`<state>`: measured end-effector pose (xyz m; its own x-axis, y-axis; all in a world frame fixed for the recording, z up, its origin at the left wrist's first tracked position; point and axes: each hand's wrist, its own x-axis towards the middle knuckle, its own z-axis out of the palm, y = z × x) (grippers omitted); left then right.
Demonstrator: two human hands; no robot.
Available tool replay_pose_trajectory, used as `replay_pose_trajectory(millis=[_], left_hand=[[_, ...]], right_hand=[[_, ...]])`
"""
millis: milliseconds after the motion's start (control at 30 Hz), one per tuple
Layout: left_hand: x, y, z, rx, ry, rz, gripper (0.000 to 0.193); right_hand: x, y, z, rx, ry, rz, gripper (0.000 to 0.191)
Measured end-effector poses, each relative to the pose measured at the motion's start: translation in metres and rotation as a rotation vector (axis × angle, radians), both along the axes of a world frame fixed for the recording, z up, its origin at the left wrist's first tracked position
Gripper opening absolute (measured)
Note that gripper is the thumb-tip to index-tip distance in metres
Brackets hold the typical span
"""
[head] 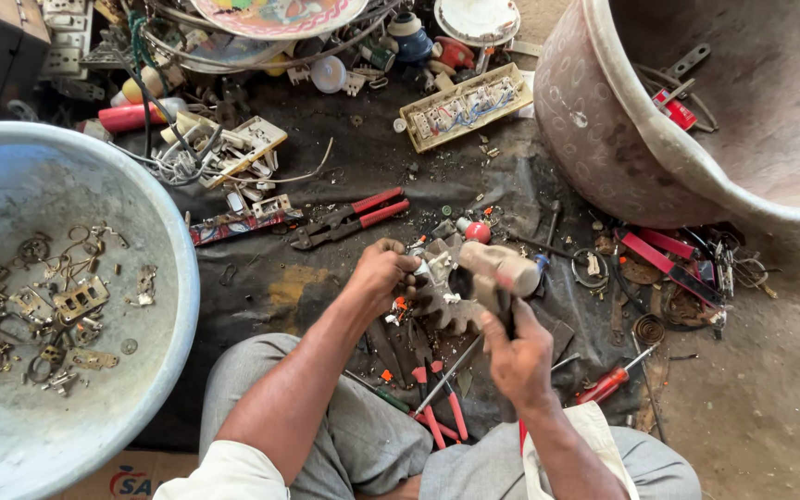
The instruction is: The person sits on the ground and uses a screwdriver to remove screws from a metal casing, then takes apart the internal components of a device including a large gear.
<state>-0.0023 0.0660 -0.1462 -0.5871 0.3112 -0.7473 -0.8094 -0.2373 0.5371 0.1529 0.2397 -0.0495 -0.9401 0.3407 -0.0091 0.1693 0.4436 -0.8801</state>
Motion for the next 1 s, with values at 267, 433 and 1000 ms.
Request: replay_pose_trajectory(millis=[267, 433, 1000], left_hand=[[-0.013, -0.028, 0.011, -0.161, 0.379, 0.023, 0.016], [-0.016, -0.030, 0.009, 0.057, 0.254, 0.037, 0.020], [0.010, -0.024, 0.051, -0.439, 0.960, -0.514, 0.050]], right_hand=[[-0.009, 0.050, -0.046, -0.589, -0.325, -0.416, 0.017], [-0.006, 0.075, -0.071, -0.080, -0.435, -0.427, 0.027], [-0.013, 0.046, -0.051, 0.730, -0.055, -0.069, 0.044]])
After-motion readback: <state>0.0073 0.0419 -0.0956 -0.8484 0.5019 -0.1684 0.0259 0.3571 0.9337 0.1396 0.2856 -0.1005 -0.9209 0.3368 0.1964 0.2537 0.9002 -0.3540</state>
